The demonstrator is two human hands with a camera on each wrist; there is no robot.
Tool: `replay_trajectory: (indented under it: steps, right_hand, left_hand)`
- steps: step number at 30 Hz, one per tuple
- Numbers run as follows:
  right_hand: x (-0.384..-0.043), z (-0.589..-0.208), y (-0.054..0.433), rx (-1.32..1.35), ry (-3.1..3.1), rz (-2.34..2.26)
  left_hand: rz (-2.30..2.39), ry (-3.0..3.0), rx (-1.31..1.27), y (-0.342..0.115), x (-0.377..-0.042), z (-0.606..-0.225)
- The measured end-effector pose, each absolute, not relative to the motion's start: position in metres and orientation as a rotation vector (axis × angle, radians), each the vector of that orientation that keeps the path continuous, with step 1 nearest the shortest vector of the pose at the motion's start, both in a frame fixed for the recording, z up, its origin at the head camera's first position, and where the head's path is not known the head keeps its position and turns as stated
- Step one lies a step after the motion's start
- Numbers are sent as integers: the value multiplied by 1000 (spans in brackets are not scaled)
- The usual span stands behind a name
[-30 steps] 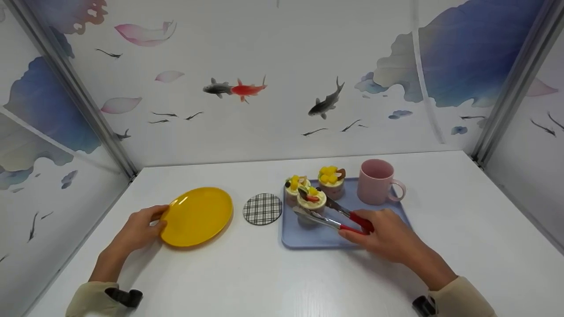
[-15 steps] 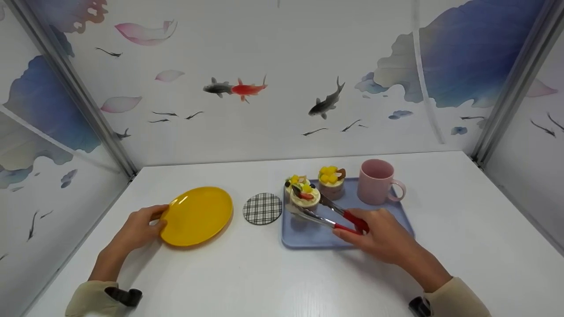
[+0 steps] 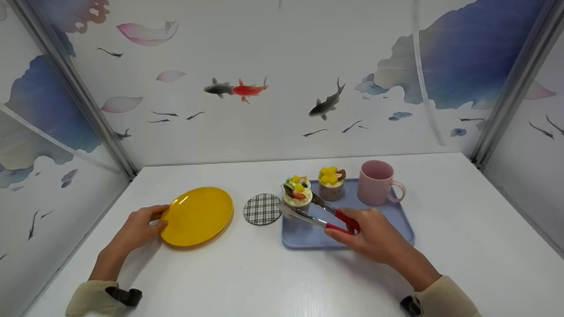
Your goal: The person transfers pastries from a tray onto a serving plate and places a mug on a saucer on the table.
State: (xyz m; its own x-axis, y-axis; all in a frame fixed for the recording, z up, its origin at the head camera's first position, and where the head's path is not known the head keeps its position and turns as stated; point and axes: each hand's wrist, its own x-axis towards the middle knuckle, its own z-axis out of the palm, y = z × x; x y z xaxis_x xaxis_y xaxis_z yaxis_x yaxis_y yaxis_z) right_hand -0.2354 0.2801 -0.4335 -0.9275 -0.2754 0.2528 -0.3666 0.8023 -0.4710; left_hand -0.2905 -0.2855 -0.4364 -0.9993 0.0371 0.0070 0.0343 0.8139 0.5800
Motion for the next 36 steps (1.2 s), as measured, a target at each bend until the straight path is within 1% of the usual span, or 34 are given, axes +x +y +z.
replay_trajectory:
  steps: [28, 36]
  right_hand:
    - [-255, -433, 235, 604, -2837, 918]
    - [-260, -433, 219, 695, -2796, 976]
  left_hand:
    - [973, 2966, -3, -284, -292, -436]
    - [951, 2972, 10, -285, -292, -438]
